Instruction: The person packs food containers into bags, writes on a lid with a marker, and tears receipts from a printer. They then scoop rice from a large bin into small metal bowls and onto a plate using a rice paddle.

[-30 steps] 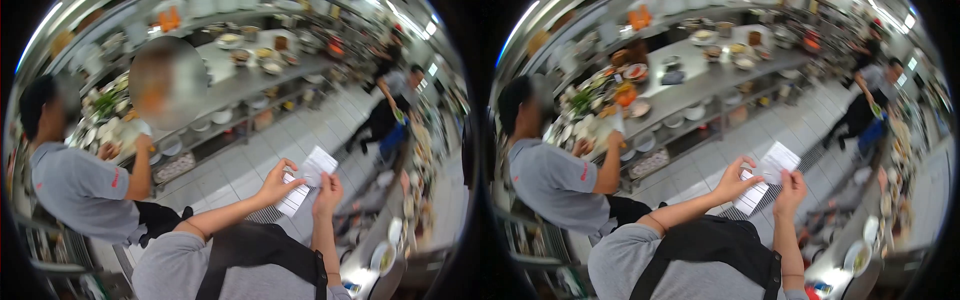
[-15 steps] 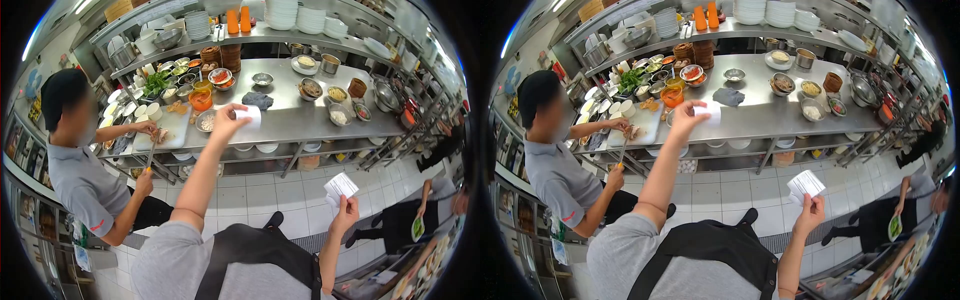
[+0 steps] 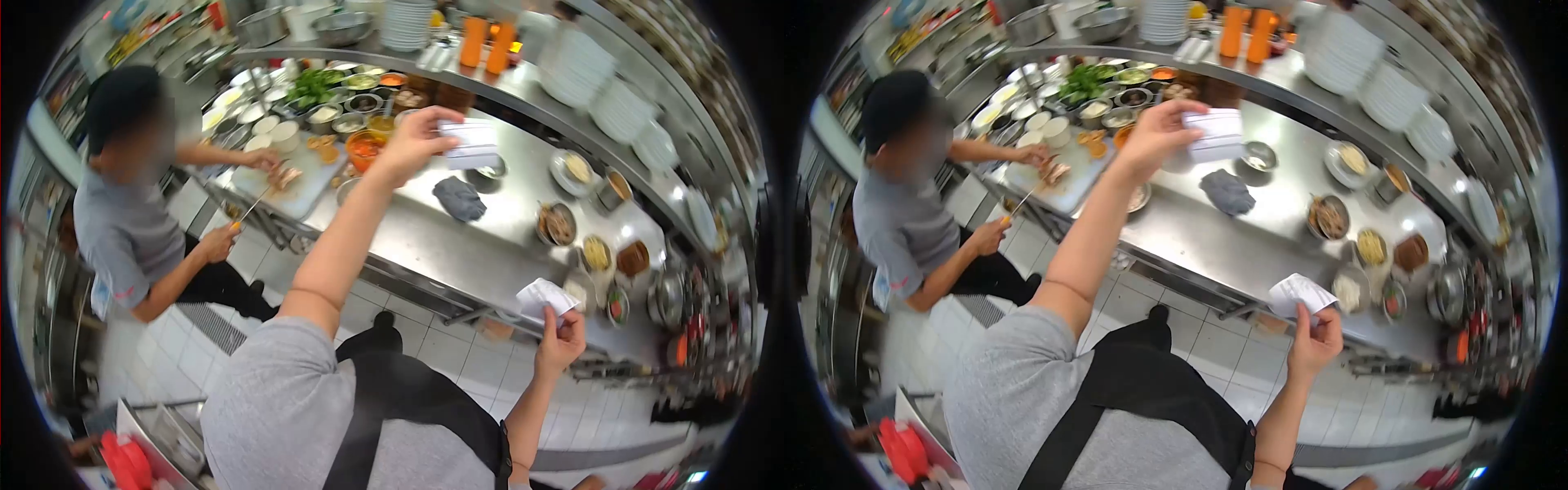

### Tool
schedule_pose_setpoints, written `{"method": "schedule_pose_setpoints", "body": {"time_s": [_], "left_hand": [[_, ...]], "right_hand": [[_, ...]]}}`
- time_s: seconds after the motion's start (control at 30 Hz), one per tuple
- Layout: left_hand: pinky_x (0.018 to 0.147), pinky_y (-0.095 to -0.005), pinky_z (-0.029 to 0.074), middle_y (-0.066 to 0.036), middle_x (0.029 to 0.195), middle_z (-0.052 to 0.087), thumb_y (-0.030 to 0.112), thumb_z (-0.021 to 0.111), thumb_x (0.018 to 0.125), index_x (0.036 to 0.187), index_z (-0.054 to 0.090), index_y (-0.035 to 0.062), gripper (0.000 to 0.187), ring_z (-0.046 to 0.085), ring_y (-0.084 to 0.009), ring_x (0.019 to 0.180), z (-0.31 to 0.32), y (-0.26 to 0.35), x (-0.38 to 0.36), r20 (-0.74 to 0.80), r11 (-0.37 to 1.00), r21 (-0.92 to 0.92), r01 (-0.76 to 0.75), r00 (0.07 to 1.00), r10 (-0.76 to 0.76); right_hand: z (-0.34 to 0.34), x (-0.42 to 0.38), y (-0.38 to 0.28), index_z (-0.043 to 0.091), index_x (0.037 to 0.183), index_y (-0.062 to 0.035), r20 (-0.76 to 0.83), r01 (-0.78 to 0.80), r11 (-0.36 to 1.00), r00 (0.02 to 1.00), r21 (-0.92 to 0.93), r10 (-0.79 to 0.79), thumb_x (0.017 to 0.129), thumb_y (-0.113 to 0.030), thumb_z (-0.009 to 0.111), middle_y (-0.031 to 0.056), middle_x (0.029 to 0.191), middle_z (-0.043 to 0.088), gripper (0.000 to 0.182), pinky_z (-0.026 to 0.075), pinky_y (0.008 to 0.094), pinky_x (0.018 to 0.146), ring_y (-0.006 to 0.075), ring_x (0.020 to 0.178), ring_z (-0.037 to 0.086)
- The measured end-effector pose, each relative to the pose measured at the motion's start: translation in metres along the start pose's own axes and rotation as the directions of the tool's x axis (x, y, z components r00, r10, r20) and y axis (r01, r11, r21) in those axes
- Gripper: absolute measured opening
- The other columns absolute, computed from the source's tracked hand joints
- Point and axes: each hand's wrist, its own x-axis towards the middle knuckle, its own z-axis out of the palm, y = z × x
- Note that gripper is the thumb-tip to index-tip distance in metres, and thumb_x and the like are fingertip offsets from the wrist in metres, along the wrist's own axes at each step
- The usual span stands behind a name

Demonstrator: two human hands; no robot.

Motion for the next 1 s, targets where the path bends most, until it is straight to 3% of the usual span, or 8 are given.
{"method": "schedule_pose_setpoints", "body": {"time_s": [0.07,0.13,0.23,0.3,0.47,0.63,0.87,1.0], "left_hand": [[0.085,-0.027,0.052,-0.01,0.103,0.068,-0.004,0.073,0.08,0.132,0.05,0.0007,0.058,0.065,-0.0149,0.094,0.004,-0.002,0.014,-0.078,0.996,-0.066,-0.062,0.995,0.057],[0.072,-0.0221,0.05,-0.007,0.097,0.069,-0.004,0.075,0.079,0.138,0.042,0.0011,0.067,0.064,-0.0113,0.089,-0.002,-0.007,0.033,-0.045,0.991,-0.094,-0.092,0.995,0.088],[0.085,-0.028,0.051,-0.009,0.097,0.067,-0.006,0.071,0.082,0.138,0.036,-0.0004,0.066,0.064,-0.0138,0.093,-0.01,0.004,0.055,-0.004,0.947,-0.285,-0.148,0.988,0.153],[0.088,-0.0281,0.05,-0.009,0.102,0.067,-0.006,0.069,0.083,0.14,0.035,0.0003,0.066,0.063,-0.0141,0.097,-0.022,0.012,0.07,0.058,0.848,-0.502,-0.17,0.971,0.23],[0.09,-0.029,0.051,-0.012,0.104,0.066,-0.009,0.066,0.086,0.138,0.032,0.001,0.063,0.065,-0.0166,0.1,-0.06,0.025,0.132,-0.215,0.776,-0.439,-0.453,0.891,0.399],[0.091,-0.0308,0.051,-0.011,0.104,0.065,-0.008,0.069,0.083,0.138,0.034,0.0012,0.066,0.065,-0.0177,0.099,-0.093,0.039,0.187,-0.204,0.741,-0.401,-0.539,0.841,0.501],[0.082,-0.0281,0.055,-0.015,0.103,0.066,0.012,0.071,0.09,0.125,0.044,-0.0077,0.048,0.067,-0.0194,0.092,-0.132,0.05,0.25,-0.385,0.787,-0.473,-0.396,0.896,0.22],[0.067,-0.0271,0.056,-0.013,0.094,0.07,0.02,0.075,0.088,0.1,0.064,-0.0009,0.026,0.069,-0.0197,0.075,-0.129,0.055,0.262,-0.458,0.797,-0.429,-0.426,0.863,0.214]], "right_hand": [[0.041,0.047,-0.013,0.051,0.108,-0.0008,0.033,0.219,0.965,0.974,0.146,-0.226,0.086,0.012,0.064,0.0084,0.101,0.06,0.028,0.049,0.0222,0.079,0.013,0.087,0.061],[0.084,0.081,-0.042,0.047,0.123,0.0005,0.1,0.188,0.947,0.97,0.259,-0.22,0.09,0.012,0.059,0.0146,0.109,0.063,0.037,0.051,0.0276,0.087,0.0172,0.1,0.062],[0.142,0.144,-0.066,0.055,0.12,0.0019,0.066,0.352,0.909,0.925,0.223,-0.374,0.09,0.013,0.055,0.0135,0.103,0.061,0.032,0.048,0.0231,0.077,0.014,0.089,0.061],[0.169,0.186,-0.074,0.065,0.107,0.0019,0.326,0.472,0.873,0.85,-0.123,-0.413,0.09,0.012,0.051,0.0116,0.1,0.061,0.025,0.044,0.0225,0.073,0.0146,0.086,0.059],[0.273,0.265,-0.108,0.068,0.101,0.004,0.359,0.446,0.829,0.753,0.337,-0.551,0.088,0.004,0.051,0.0095,0.097,0.06,0.022,0.041,0.0244,0.077,0.0166,0.089,0.056],[0.352,0.3,-0.149,0.069,0.094,0.0051,0.353,0.467,0.853,0.777,0.232,-0.521,0.088,-0.006,0.069,0.0055,0.092,0.062,0.013,0.042,0.0219,0.065,0.0126,0.081,0.057],[0.389,0.357,-0.154,0.067,0.095,0.0076,0.298,0.604,0.775,0.717,0.183,-0.63,0.091,-0.011,0.067,0.0066,0.083,0.062,0.019,0.044,0.026,0.068,0.01,0.076,0.054],[0.385,0.371,-0.162,0.066,0.096,0.0075,0.348,0.558,0.82,0.75,0.124,-0.563,0.095,-0.013,0.062,0.0063,0.083,0.062,0.021,0.045,0.0259,0.069,0.0098,0.076,0.055]]}}
